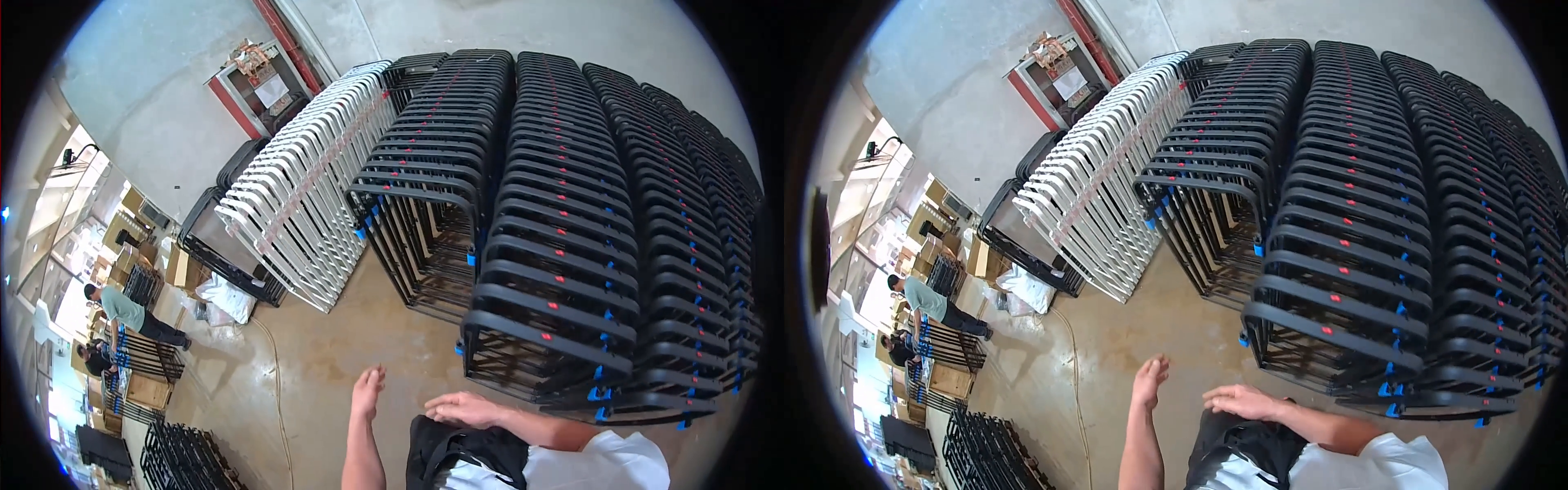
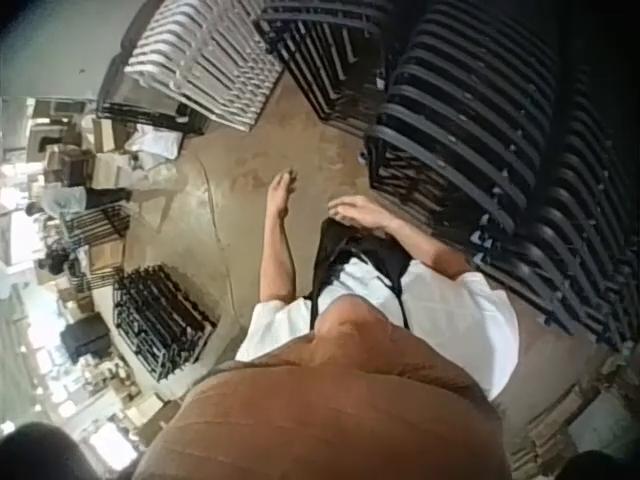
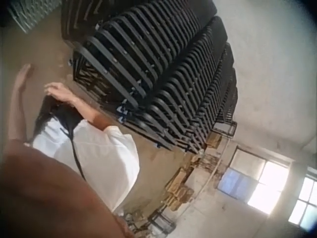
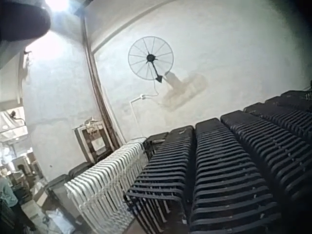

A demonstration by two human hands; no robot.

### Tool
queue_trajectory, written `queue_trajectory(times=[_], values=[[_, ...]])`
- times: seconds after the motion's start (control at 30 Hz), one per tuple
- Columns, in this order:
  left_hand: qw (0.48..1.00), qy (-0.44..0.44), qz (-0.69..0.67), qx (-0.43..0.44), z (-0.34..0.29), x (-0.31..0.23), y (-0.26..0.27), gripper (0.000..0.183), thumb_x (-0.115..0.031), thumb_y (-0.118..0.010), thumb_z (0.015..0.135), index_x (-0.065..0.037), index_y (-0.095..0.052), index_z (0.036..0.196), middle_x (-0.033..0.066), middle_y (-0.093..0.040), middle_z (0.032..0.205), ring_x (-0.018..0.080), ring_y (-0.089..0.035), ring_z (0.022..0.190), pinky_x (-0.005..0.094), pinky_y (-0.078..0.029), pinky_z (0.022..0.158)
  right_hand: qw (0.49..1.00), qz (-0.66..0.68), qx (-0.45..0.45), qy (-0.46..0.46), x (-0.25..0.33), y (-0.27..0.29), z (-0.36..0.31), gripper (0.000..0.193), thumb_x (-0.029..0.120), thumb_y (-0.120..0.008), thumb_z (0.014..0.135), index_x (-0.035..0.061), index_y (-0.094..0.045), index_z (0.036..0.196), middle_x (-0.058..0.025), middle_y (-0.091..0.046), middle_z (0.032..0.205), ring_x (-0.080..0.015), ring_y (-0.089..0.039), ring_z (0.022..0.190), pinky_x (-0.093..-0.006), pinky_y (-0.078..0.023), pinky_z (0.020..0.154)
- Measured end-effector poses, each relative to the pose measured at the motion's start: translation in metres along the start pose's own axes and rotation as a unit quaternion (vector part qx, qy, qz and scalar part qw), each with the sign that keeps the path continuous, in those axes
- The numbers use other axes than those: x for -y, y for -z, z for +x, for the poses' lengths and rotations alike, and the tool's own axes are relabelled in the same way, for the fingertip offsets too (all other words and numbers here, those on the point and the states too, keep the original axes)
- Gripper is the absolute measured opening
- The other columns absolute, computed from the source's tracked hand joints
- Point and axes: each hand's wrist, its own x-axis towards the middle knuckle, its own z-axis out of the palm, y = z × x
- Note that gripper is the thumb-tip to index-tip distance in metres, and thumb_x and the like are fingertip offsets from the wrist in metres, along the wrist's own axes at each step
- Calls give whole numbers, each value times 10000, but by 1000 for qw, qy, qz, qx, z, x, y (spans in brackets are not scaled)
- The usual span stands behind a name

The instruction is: Organizing and assembling metal furniture components in an industrial manufacturing setting.

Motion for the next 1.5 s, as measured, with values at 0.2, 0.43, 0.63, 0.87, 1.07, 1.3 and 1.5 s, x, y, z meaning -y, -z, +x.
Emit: queue_trajectory(times=[0.2, 0.43, 0.63, 0.87, 1.07, 1.3, 1.5], values=[[978, -4, -169, 122, 273, -127, -51, 638, -436, -469, 1149, -24, -400, 1631, 188, -474, 1649, 332, -450, 1520, 498, -370, 1248, 999, 49, 7, 2, 74, 31, 48, 477, 289, -525, 1146, 7, -553, 1529, -118, -700, 1413, -170, -676, 1260, -329, -498, 1110], [820, 3, -444, 361, 579, -235, -142, 464, -421, -451, 1146, -64, -662, 1353, 124, -676, 1411, 329, -617, 1304, 475, -468, 1153, 956, 124, -265, -2, 102, 56, 175, 436, 201, -545, 1119, -30, -582, 1488, -127, -730, 1349, -185, -705, 1198, -324, -514, 1085], [738, 58, -573, 351, 681, -309, -225, 601, -472, -339, 1119, -43, -579, 1465, 149, -595, 1508, 370, -551, 1381, 545, -391, 1223, 863, 216, -457, -25, 144, 76, 250, 414, 199, -564, 1114, -15, -611, 1465, -126, -733, 1340, -189, -708, 1190, -314, -530, 1039], [627, 73, -647, 428, 670, -359, -259, 579, -388, -354, 1109, -72, -494, 1574, 133, -465, 1664, 336, -383, 1562, 532, -217, 1338, 769, 271, -577, 54, 163, 169, 299, 426, 204, -540, 1115, -15, -578, 1479, -170, -727, 1333, -248, -733, 1135, -364, -587, 949], [625, 103, -663, 399, 656, -382, -261, 564, -365, -358, 1111, -70, -497, 1572, 133, -463, 1667, 340, -375, 1568, 533, -206, 1343, 675, 353, -604, 234, 176, 312, 315, 402, 329, -545, 1125, 55, -624, 1408, -161, -686, 1409, -281, -710, 1173, -427, -581, 991], [621, 128, -650, 419, 589, -333, -182, 546, -323, -361, 1125, -80, -468, 1602, 119, -432, 1696, 331, -356, 1584, 530, -189, 1349, 608, 401, -412, 547, 164, 395, 321, 515, 435, -327, 1163, 154, -579, 1513, -41, -599, 1545, -314, -545, 1413, -528, -423, 1199], [666, 118, -617, 402, 543, -316, -124, 558, -357, -372, 1134, -127, -423, 1640, 71, -398, 1721, 311, -344, 1594, 499, -236, 1339, 547, 437, -349, 623, 204, 345, 332, 582, 445, -302, 1165, 131, -425, 1640, -40, -403, 1724, -264, -365, 1576, -496, -232, 1312]])
